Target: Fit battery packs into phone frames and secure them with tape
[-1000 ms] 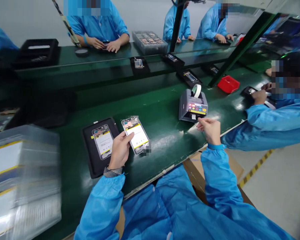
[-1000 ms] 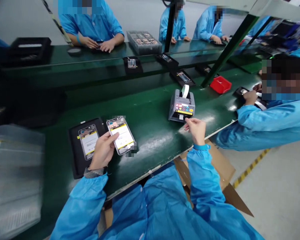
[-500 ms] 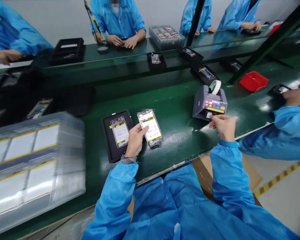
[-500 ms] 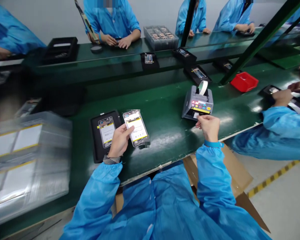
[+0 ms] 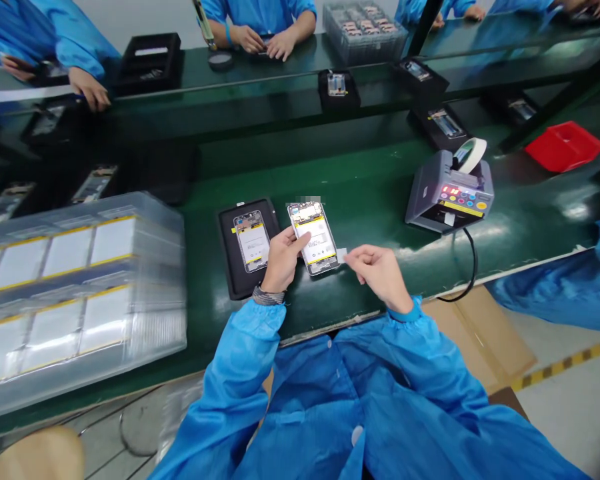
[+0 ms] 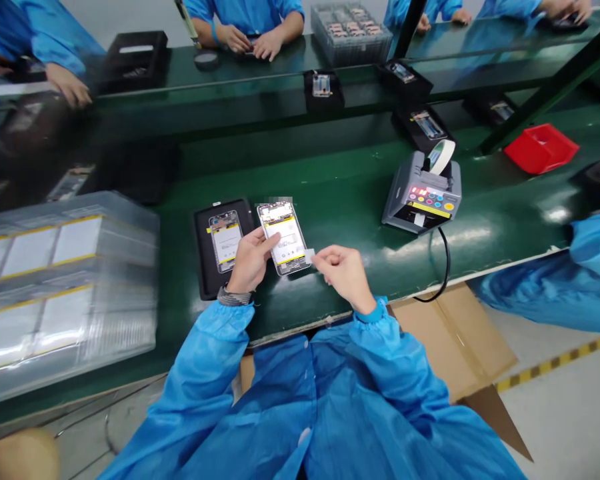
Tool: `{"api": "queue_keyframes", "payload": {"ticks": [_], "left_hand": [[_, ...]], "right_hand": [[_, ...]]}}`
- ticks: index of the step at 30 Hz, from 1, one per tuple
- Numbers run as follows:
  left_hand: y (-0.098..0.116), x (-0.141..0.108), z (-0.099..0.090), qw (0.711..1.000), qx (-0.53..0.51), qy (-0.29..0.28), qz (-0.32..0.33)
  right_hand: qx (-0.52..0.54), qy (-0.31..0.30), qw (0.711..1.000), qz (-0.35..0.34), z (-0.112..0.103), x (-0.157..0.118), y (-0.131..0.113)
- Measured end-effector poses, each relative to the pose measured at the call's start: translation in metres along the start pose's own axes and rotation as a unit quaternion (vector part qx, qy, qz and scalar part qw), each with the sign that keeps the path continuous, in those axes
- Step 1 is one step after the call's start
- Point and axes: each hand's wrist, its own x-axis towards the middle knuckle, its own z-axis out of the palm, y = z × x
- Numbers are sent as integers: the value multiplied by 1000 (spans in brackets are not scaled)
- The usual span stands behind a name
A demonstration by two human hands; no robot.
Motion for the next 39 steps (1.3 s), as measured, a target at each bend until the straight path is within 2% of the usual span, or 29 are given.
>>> {"api": "queue_keyframes", "payload": {"ticks": [2, 5, 23, 30, 33, 34, 36, 39], "left_hand": [[-1, 0, 0, 1000, 0, 1, 2], [-1, 1, 0, 1000, 1, -1, 3], [-1, 1, -2, 1000, 9, -5, 17], [-2, 3, -3, 1000, 10, -1, 16], [-1, 3, -4, 1000, -4, -10, 14], [-1, 3, -4, 1000, -9, -17, 13], [2, 2, -4, 999, -13, -35, 17], [6, 0, -4, 998, -8, -58, 35]], "right_hand": [[2, -17, 1000, -3, 14, 3, 0], [-10, -31, 999, -6, 21, 10, 2], [-95, -29, 994, -37, 25, 14, 7], [-197, -5, 977, -76, 22, 16, 7], [-186, 8, 979, -87, 20, 20, 5], [-157, -6, 984, -81, 20, 21, 4], [-83, -71, 993, -43, 21, 24, 3], [-3, -160, 987, 18, 26, 28, 2]]}}
